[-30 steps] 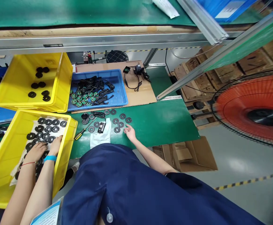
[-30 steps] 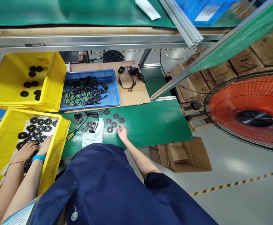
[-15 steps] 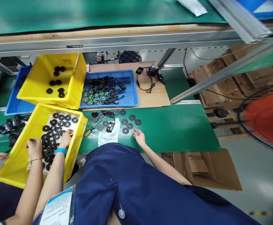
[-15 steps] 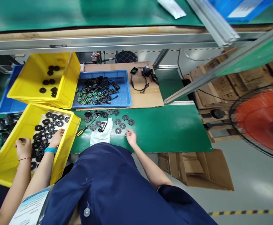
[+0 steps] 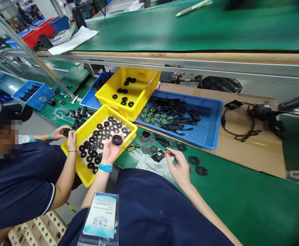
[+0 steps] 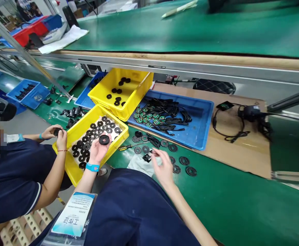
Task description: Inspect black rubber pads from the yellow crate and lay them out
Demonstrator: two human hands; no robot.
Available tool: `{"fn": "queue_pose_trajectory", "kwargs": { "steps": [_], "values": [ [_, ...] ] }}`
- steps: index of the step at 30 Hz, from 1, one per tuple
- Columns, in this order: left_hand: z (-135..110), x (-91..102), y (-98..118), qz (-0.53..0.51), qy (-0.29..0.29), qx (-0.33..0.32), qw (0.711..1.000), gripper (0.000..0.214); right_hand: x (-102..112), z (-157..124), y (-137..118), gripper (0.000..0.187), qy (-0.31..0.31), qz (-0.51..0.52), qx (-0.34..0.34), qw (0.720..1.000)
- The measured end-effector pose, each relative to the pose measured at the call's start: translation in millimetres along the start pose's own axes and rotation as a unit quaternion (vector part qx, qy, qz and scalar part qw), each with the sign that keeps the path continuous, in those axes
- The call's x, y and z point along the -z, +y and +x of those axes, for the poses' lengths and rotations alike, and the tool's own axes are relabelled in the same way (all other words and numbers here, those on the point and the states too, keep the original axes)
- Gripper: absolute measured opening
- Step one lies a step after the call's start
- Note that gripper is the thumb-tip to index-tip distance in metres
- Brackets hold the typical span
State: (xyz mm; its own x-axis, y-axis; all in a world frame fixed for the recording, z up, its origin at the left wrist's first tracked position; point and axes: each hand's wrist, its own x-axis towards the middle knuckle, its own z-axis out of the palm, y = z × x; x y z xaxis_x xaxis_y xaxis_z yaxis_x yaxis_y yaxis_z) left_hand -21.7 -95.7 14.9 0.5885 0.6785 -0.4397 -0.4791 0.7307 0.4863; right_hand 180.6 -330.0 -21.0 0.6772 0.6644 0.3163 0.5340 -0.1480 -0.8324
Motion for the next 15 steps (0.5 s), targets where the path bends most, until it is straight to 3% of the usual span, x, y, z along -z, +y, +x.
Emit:
{"fn": "queue_pose_trajectory", "kwargs": {
  "steps": [3,6,9,15],
  "values": [
    [-19,-25.2,-31,0.021,-0.064,0.06,0.996,0.039,-16,39,-58,0.056,-0.12,0.029,0.15,0.981],
    [-29,-38.2,-50,0.083,-0.133,0.044,0.987,0.032,-26,56,-84,0.069,-0.175,0.021,0.224,0.958],
    [-35,-44.0,-54,0.112,-0.16,0.017,0.981,0.029,-30,56,-88,0.064,-0.182,0.049,0.23,0.955],
    [-43,-47.5,-51,0.155,-0.156,0.009,0.976,0.033,-27,47,-85,0.061,-0.192,0.11,0.165,0.961]
  ]
}}
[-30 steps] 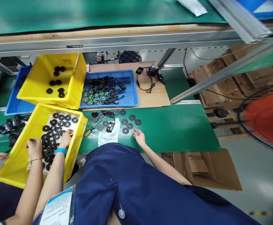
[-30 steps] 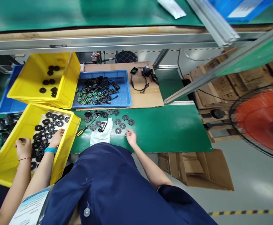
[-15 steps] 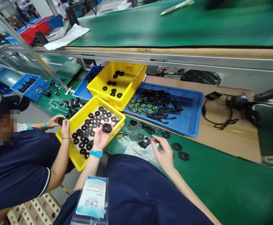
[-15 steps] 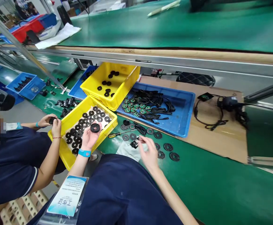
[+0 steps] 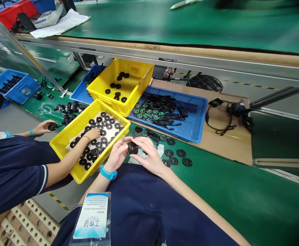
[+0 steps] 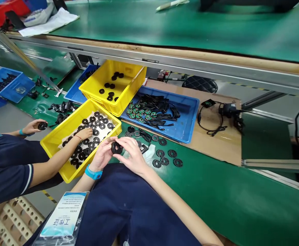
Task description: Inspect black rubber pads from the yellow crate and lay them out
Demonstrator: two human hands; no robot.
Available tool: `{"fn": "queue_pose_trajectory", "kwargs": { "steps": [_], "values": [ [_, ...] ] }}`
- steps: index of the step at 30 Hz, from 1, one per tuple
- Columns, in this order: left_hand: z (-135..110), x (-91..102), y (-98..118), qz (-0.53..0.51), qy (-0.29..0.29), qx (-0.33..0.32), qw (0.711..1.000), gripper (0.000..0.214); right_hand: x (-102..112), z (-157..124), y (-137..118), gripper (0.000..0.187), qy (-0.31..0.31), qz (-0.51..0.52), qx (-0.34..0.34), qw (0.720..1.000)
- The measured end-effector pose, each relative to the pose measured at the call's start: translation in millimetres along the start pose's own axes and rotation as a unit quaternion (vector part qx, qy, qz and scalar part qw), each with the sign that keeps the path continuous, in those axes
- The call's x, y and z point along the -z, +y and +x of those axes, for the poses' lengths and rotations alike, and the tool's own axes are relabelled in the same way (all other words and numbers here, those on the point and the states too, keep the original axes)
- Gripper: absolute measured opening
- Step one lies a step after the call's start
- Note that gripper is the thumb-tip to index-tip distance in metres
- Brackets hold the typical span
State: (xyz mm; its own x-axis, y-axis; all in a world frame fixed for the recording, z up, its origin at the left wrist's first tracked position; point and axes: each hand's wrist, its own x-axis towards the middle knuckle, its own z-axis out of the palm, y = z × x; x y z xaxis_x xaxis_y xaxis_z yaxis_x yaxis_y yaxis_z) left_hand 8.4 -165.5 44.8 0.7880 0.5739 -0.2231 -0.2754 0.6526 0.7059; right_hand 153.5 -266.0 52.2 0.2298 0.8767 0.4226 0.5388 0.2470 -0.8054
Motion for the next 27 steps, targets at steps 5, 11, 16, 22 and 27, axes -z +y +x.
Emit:
{"fn": "queue_pose_trajectory", "kwargs": {
  "steps": [5,11,16,22,27],
  "values": [
    [-6,-5.5,-1,0.106,-0.085,-0.034,0.99,0.052,-2,-9,3,0.053,0.049,0.068,-0.08,0.993],
    [-9,-14.6,-4,0.347,-0.042,-0.116,0.93,0.072,-11,-16,-3,0.046,0.074,0.423,-0.308,0.849],
    [-7,-17.7,-2,0.502,-0.003,-0.21,0.839,0.067,-13,-12,-20,0.054,0.072,0.573,-0.429,0.695],
    [-7,-23.8,-3,0.519,0.017,-0.254,0.816,0.063,-17,-13,-17,0.059,0.092,0.637,-0.493,0.585],
    [-9,-23.9,-7,0.52,0.015,-0.266,0.811,0.063,-18,-16,-14,0.056,0.084,0.645,-0.496,0.575]
  ]
}}
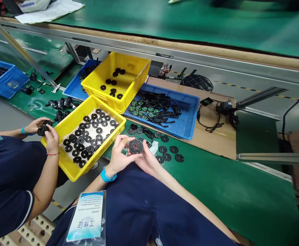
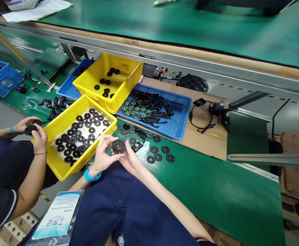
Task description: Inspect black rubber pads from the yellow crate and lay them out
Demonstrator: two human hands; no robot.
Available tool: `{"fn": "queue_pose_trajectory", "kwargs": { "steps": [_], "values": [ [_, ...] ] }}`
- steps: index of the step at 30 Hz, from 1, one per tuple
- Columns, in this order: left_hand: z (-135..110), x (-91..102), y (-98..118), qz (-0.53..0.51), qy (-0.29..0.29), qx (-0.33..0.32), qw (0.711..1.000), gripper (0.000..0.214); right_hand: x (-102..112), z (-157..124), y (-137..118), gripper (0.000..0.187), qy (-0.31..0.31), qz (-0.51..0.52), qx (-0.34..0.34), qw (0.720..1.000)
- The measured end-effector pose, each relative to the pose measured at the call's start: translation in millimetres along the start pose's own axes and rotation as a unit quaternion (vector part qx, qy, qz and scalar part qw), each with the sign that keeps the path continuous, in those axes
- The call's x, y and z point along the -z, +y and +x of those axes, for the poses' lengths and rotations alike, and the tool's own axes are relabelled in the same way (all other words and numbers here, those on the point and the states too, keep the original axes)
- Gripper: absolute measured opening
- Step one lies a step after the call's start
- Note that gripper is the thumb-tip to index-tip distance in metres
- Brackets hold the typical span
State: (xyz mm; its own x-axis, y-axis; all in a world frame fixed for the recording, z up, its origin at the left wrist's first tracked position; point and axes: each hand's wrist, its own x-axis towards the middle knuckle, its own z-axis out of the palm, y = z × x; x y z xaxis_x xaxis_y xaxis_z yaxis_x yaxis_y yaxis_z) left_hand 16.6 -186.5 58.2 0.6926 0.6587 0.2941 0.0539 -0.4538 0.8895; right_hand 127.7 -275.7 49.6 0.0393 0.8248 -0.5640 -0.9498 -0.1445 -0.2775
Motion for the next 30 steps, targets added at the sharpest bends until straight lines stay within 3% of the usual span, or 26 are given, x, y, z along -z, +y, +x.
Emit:
{"fn": "queue_pose_trajectory", "kwargs": {
  "steps": [6,10,15,19,30],
  "values": [
    [-3,-5.2,-4,0.03,0.026,-0.054,0.998,0.065,0,-2,-1,0.057,0.002,-0.006,-0.012,1.0],
    [-4,-5.6,-5,0.032,0.02,-0.055,0.998,0.064,3,-1,1,0.053,0.002,-0.028,0.027,0.999],
    [-5,-2.9,-5,-0.03,-0.023,-0.02,0.999,0.065,5,-4,1,0.053,0.009,-0.13,0.108,0.986],
    [-4,-3.6,-4,-0.106,-0.018,0.031,0.994,0.046,7,-5,1,0.044,-0.03,-0.197,0.184,0.962],
    [-3,-6.9,1,-0.195,0.006,0.069,0.978,0.031,21,2,7,0.034,-0.054,-0.232,0.235,0.942]
  ]
}}
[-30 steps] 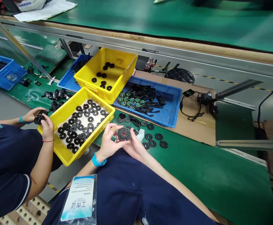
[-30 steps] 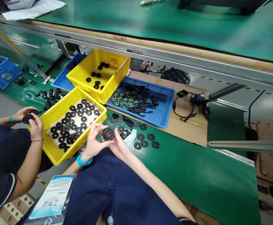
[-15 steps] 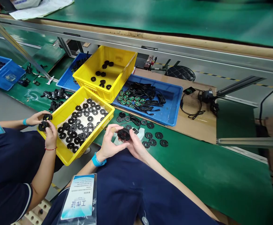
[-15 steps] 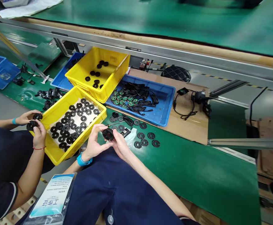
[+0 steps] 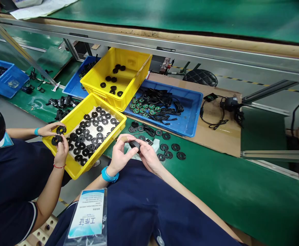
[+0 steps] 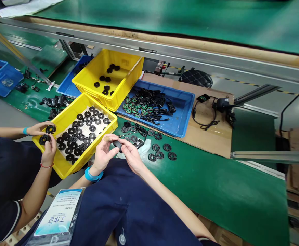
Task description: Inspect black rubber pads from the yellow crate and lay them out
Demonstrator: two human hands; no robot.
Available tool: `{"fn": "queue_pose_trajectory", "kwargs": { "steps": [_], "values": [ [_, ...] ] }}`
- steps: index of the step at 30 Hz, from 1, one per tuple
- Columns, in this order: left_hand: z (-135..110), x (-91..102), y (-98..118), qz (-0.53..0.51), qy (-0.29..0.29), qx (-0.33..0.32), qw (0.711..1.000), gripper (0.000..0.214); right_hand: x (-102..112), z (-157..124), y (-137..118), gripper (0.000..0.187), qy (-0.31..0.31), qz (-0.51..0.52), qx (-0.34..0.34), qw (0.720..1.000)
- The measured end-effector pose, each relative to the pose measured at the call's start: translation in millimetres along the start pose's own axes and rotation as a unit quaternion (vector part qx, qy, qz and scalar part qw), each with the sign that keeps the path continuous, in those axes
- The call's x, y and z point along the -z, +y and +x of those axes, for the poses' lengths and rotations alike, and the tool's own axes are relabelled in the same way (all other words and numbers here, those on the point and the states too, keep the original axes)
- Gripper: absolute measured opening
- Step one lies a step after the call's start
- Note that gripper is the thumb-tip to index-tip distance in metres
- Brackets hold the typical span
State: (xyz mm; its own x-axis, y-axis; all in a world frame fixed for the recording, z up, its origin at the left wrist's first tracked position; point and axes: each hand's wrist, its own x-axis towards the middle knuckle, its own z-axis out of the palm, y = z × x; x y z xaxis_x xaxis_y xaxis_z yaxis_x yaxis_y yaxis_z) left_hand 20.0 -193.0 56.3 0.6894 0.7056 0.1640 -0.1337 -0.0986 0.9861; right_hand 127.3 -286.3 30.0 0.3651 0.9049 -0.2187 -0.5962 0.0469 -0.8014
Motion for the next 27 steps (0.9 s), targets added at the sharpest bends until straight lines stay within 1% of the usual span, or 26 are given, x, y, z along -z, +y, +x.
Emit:
{"fn": "queue_pose_trajectory", "kwargs": {
  "steps": [3,6,8,11,14,16,18,21,24,27],
  "values": [
    [1,-1.6,0,-0.062,0.027,0.034,0.997,0.019,2,0,3,0.034,-0.007,0.003,0.005,1.0],
    [4,-3.1,1,-0.101,0.062,0.076,0.99,0.012,-1,-1,1,0.038,0.01,0.029,-0.024,0.999],
    [5,-4.1,3,-0.098,0.077,0.099,0.987,0.012,-4,-1,-3,0.04,0.017,0.047,-0.05,0.997],
    [6,-5.6,6,-0.083,0.084,0.122,0.985,0.015,-8,-1,-9,0.043,0.006,0.068,-0.076,0.995],
    [7,-7.4,8,-0.092,0.091,0.163,0.978,0.022,-8,-1,-10,0.042,-0.002,0.082,-0.097,0.992],
    [7,-9.0,8,-0.078,0.09,0.179,0.977,0.026,-8,-1,-9,0.04,-0.004,0.089,-0.102,0.991],
    [6,-11.1,8,-0.03,0.078,0.167,0.983,0.028,-9,0,-9,0.039,0.003,0.098,-0.103,0.99],
    [4,-14.7,10,0.074,0.056,0.125,0.988,0.032,-10,1,-10,0.043,0.023,0.116,-0.125,0.985],
    [3,-16.7,13,0.172,0.053,0.065,0.981,0.038,-10,2,-14,0.049,0.047,0.154,-0.172,0.972],
    [2,-14.3,14,0.221,0.041,0.006,0.974,0.042,-10,4,-17,0.056,0.065,0.178,-0.207,0.96]
  ]
}}
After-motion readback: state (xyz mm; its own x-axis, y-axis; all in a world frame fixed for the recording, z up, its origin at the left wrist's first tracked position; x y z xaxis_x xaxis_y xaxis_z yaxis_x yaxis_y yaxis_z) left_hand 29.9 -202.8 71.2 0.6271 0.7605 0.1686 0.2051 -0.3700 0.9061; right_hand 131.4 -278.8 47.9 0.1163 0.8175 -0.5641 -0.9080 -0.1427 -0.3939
